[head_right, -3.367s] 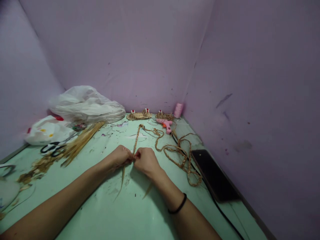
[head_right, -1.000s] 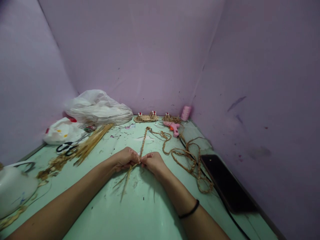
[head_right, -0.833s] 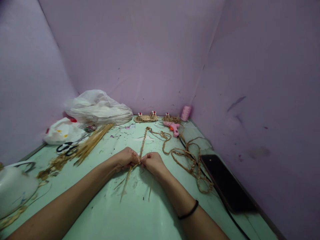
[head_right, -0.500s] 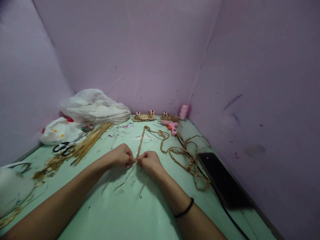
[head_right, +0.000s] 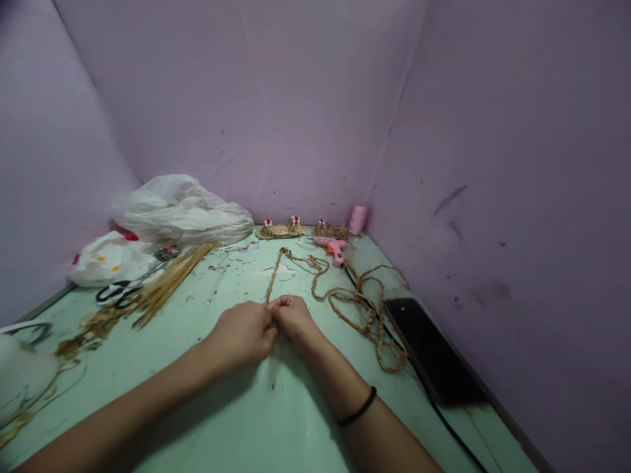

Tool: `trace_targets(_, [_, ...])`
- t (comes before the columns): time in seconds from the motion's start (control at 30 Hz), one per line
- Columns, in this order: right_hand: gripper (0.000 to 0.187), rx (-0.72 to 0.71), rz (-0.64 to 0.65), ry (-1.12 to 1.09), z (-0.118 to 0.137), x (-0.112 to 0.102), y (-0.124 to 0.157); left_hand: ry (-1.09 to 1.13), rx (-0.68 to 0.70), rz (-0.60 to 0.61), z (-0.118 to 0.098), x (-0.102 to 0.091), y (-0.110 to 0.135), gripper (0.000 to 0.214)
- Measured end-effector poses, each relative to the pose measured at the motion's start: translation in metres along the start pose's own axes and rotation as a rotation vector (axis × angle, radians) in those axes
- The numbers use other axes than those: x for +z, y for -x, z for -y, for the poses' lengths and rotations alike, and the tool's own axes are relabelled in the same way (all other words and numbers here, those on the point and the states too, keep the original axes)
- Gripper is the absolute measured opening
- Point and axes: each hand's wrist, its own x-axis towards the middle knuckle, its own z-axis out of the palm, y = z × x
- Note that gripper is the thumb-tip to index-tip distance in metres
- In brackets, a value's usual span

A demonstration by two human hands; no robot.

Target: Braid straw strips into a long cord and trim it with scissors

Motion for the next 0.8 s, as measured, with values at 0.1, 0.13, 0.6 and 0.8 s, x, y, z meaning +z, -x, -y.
trace_targets(0.1, [0.007,0.058,0.085,-0.03,0.004,-0.005,0.0,-0.074,-0.003,-0.111,0.002,-0.03,-0.01,0.017])
trace_targets(0.13, [0.008,0.068,0.103,-0.029,0.004,-0.006,0.0,0.042,-0.055,-0.103,0.004,-0.036,-0.014,0.015])
trace_targets(0.6, [0.008,-0.161,0.19,0.119,-0.005,-0.011,-0.01,0.507,-0.227,0.229,0.033,-0.011,-0.042,0.009])
trace_targets(0.8, [0.01,-0.401,0.09,0.615,-0.014,-0.012,-0.011,0.486,-0.082,0.074,0.038,0.001,-0.044,0.012])
